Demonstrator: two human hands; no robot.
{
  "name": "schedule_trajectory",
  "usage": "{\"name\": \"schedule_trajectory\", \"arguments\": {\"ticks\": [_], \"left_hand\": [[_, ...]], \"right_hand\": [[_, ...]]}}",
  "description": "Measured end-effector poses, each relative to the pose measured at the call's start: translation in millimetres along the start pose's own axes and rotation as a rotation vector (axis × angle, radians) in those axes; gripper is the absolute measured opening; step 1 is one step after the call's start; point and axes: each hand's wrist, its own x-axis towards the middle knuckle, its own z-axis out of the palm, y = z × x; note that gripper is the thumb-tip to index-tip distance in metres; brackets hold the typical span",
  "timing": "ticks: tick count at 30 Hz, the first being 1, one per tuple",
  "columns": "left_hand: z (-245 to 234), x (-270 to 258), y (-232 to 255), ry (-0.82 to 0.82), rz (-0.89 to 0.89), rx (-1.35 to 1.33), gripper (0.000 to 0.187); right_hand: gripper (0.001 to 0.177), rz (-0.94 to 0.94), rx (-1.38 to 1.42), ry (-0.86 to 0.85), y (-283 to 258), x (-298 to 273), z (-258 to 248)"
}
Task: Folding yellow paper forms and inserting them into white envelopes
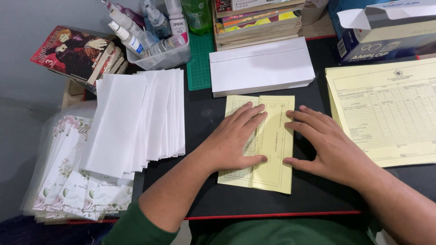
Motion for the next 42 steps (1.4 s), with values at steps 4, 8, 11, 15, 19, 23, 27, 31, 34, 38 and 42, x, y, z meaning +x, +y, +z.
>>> {"name": "schedule_trajectory", "arguments": {"ticks": [4, 8, 11, 15, 19, 23, 27, 31, 34, 38, 42], "left_hand": [[-2.1, 0.4, 2.7, -0.003, -0.007, -0.003, 0.098], [-3.2, 1.5, 4.6, -0.015, -0.028, 0.013, 0.1], [-3.7, 2.1, 6.7, -0.032, -0.038, 0.014, 0.1], [-4.5, 1.8, 8.0, -0.047, -0.055, 0.02, 0.101], [-2.1, 1.3, 6.6, -0.033, -0.04, 0.055, 0.103], [-5.1, 0.9, 11.5, -0.123, -0.054, 0.115, 0.136], [-0.5, -1.0, 12.7, -0.12, -0.046, 0.162, 0.161], [-0.1, -0.6, 15.3, -0.155, -0.062, 0.199, 0.167], [1.4, -0.6, 15.0, -0.14, -0.057, 0.19, 0.169], [0.5, 0.4, 16.3, -0.134, -0.059, 0.196, 0.17], [0.7, 1.2, 17.3, -0.153, -0.075, 0.192, 0.171]], "right_hand": [[0.077, 0.023, -0.007, -0.021, 2.6, -1.2, -0.3], [0.081, 0.047, -0.032, -0.056, 5.2, -1.2, -0.7], [0.081, 0.054, -0.037, -0.057, 6.3, -2.5, 0.3], [0.082, 0.071, -0.03, -0.078, 7.7, -3.1, 1.4], [0.086, 0.076, -0.032, -0.098, 8.5, -2.7, 2.6], [0.106, 0.077, -0.045, -0.158, 11.5, 0.9, 0.6], [0.138, 0.041, -0.112, -0.225, 13.8, 0.9, 0.7], [0.164, 0.007, -0.206, -0.229, 15.1, -4.7, 8.9], [0.185, -0.001, -0.274, -0.249, 14.1, -5.2, 12.0], [0.184, 0.025, -0.33, -0.228, 13.9, -3.4, 19.2], [0.143, 0.09, -0.359, -0.181, 11.4, 2.5, 22.5]]}}
